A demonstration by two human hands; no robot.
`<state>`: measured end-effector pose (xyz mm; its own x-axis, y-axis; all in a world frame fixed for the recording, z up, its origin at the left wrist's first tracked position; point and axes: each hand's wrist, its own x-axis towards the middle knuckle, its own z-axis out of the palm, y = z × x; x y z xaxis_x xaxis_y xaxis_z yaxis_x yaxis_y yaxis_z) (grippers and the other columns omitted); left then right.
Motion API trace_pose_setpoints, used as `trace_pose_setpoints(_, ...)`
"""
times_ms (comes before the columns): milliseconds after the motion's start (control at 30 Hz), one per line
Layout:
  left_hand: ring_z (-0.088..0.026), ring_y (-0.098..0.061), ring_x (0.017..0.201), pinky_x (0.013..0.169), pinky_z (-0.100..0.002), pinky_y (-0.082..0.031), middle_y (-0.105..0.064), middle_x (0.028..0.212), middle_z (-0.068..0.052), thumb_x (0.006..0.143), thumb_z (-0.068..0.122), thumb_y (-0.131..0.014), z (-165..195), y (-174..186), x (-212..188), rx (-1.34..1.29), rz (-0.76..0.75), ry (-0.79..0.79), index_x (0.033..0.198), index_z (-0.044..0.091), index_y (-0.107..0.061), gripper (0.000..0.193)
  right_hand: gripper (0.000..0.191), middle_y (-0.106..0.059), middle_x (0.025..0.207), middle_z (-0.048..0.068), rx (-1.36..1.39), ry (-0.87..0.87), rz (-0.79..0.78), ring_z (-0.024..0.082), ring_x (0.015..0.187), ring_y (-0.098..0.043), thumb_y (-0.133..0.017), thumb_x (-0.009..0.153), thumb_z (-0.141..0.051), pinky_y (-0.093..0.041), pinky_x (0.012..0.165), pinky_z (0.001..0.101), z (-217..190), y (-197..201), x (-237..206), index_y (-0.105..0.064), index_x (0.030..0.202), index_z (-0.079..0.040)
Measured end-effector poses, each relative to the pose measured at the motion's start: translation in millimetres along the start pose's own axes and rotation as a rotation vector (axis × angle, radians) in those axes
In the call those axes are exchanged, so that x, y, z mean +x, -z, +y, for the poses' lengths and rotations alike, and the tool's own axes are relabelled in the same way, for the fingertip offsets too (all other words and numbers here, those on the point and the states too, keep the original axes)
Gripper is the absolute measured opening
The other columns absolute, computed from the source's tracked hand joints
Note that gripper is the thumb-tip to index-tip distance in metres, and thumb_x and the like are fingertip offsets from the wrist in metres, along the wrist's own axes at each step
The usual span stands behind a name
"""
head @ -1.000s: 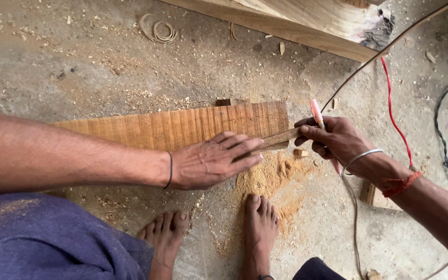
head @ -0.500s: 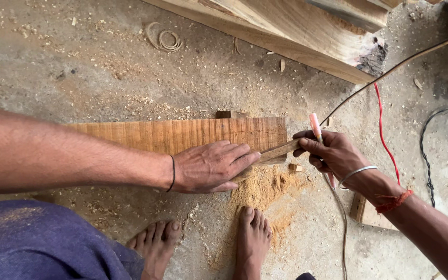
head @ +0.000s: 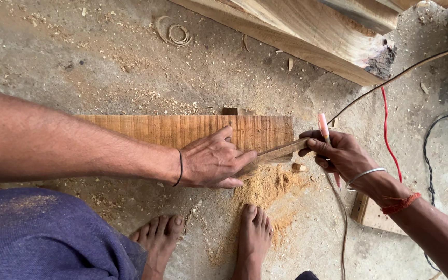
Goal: The person sits on the floor of a woodworking shop and marks a long wooden plank with a pencil using a try square as a guide, repositioning the square along the plank to draw lines. They then hold a blade against the plank and begin sawing the marked plank with a hand saw.
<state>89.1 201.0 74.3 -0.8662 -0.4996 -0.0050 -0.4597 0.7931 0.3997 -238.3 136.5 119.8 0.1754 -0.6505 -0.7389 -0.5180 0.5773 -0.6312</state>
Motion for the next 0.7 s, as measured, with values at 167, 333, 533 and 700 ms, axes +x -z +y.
trace_pose_setpoints(167,-0.014,-0.046,0.051,0.09,-0.044,-0.042,-0.054,0.059,0.001,0.094,0.058,-0.062,-1.1,-2.8,1.4,-0.032,0.003,0.001,0.145,-0.004,-0.046,0.082,0.038,-0.077,0.096,0.008,-0.045,-0.01,0.026,0.008,0.052,-0.046,-0.06,0.096,-0.023,-0.04,0.043,0.0249,-0.7,-0.2,-0.6,-0.07,0.128,-0.004)
trace_pose_setpoints(333,-0.014,-0.045,0.051,0.088,-0.043,-0.042,-0.051,0.059,0.002,0.094,0.058,-0.063,-3.5,-7.2,1.8,-0.032,-0.024,0.002,0.143,-0.004,-0.047,0.081,0.038,-0.077,0.095,0.009,0.01,0.015,-0.005,0.007,0.053,-0.044,-0.06,0.098,-0.024,-0.038,0.044,0.0237,2.4,-0.2,0.7,-0.07,0.129,-0.004)
trace_pose_setpoints(533,-0.012,-0.043,0.05,0.091,-0.045,-0.041,-0.048,0.057,0.004,0.093,0.059,-0.062,-6.2,-7.7,2.4,-0.02,0.009,-0.016,0.143,-0.004,-0.048,0.082,0.038,-0.077,0.096,0.009,-0.029,0.02,0.003,0.007,0.053,-0.045,-0.059,0.098,-0.023,-0.04,0.045,0.0245,6.3,2.1,2.6,-0.069,0.129,-0.004)
trace_pose_setpoints(700,-0.013,-0.046,0.051,0.098,-0.048,-0.039,-0.049,0.059,0.003,0.094,0.061,-0.061,-6.1,-7.9,2.1,0.004,-0.002,-0.021,0.145,-0.004,-0.046,0.084,0.038,-0.077,0.097,0.009,-0.022,0.03,0.0,0.007,0.054,-0.046,-0.059,0.098,-0.023,-0.04,0.045,0.0242,8.7,3.2,2.1,-0.069,0.129,-0.004)
